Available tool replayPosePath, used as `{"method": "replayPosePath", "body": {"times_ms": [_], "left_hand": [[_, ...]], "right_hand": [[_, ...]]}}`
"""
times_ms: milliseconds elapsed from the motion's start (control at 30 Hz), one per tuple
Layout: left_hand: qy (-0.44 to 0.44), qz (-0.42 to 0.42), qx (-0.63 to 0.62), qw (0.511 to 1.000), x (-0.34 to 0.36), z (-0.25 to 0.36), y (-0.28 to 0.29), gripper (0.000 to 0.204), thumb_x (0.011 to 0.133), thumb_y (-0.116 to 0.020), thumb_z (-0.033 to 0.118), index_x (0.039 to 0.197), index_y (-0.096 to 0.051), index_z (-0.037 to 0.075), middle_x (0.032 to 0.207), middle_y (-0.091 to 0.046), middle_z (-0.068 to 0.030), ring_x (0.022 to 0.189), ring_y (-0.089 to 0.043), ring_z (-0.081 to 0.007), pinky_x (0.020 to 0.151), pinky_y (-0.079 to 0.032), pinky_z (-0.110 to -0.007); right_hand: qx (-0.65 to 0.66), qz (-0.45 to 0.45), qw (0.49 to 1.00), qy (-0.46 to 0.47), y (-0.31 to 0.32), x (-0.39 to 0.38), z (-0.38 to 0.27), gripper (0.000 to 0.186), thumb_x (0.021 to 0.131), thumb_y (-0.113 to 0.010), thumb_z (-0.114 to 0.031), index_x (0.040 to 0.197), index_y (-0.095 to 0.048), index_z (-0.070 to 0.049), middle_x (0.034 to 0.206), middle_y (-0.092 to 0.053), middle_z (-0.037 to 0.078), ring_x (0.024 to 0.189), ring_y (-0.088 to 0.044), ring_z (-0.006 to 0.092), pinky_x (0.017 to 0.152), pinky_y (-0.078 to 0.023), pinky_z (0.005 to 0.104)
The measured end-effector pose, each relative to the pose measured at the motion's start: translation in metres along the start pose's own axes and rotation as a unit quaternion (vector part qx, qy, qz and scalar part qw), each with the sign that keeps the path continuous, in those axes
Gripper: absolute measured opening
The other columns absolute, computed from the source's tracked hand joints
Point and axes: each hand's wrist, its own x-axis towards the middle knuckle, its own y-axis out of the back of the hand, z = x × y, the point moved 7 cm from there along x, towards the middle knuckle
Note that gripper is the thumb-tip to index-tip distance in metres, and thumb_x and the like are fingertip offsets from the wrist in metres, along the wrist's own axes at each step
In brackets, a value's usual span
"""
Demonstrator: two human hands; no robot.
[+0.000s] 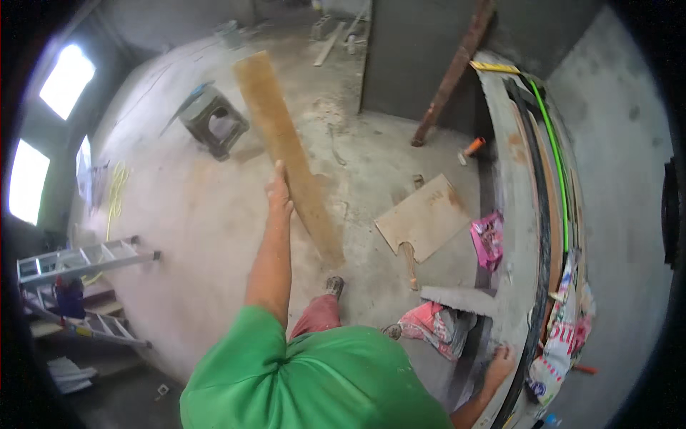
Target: The person marks a wooden board with a pencil and cuts it using a hand saw.
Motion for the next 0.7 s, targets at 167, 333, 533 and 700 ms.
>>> {"method": "replayPosePath", "body": {"times_ms": [167,333,533,700], "left_hand": [[-0.018,0.218,-0.070,0.973,0.026,0.081,0.139,0.070,0.097,-0.061,0.048,0.139,-0.047,-0.006,0.126,-0.061,-0.0187,0.112,-0.062,-0.0299,0.090,-0.054,-0.044],[-0.017,0.210,-0.188,0.959,0.050,0.110,0.273,0.055,0.103,-0.054,0.033,0.147,-0.037,0.004,0.138,-0.052,-0.0156,0.120,-0.057,-0.0329,0.100,-0.051,-0.049],[0.015,0.255,-0.264,0.930,0.081,0.093,0.312,0.048,0.099,-0.058,0.011,0.143,-0.040,0.007,0.135,-0.048,-0.0147,0.128,-0.049,-0.0369,0.110,-0.042,-0.057],[0.026,0.263,-0.337,0.904,0.135,0.068,0.291,0.053,0.095,-0.060,0.001,0.144,-0.039,0.004,0.141,-0.043,-0.0153,0.133,-0.044,-0.0402,0.113,-0.039,-0.062]], "right_hand": [[-0.040,-0.158,0.970,0.179,-0.135,-0.019,-0.179,0.025,0.094,-0.061,-0.015,0.106,-0.068,0.006,0.085,-0.069,0.010,0.073,-0.065,0.0162,0.068,-0.052,0.0304],[0.040,-0.273,0.949,0.151,-0.221,-0.016,-0.257,0.027,0.092,-0.062,-0.017,0.107,-0.069,0.005,0.086,-0.071,0.013,0.075,-0.067,0.0182,0.070,-0.053,0.0325],[0.016,-0.328,0.930,0.164,-0.296,0.001,-0.332,0.027,0.091,-0.062,-0.018,0.106,-0.069,0.004,0.080,-0.071,0.011,0.071,-0.067,0.0177,0.069,-0.053,0.0321],[-0.022,-0.414,0.900,0.135,-0.389,0.036,-0.341,0.023,0.092,-0.062,-0.016,0.102,-0.069,0.003,0.079,-0.071,0.011,0.068,-0.066,0.0156,0.065,-0.052,0.0313]]}}
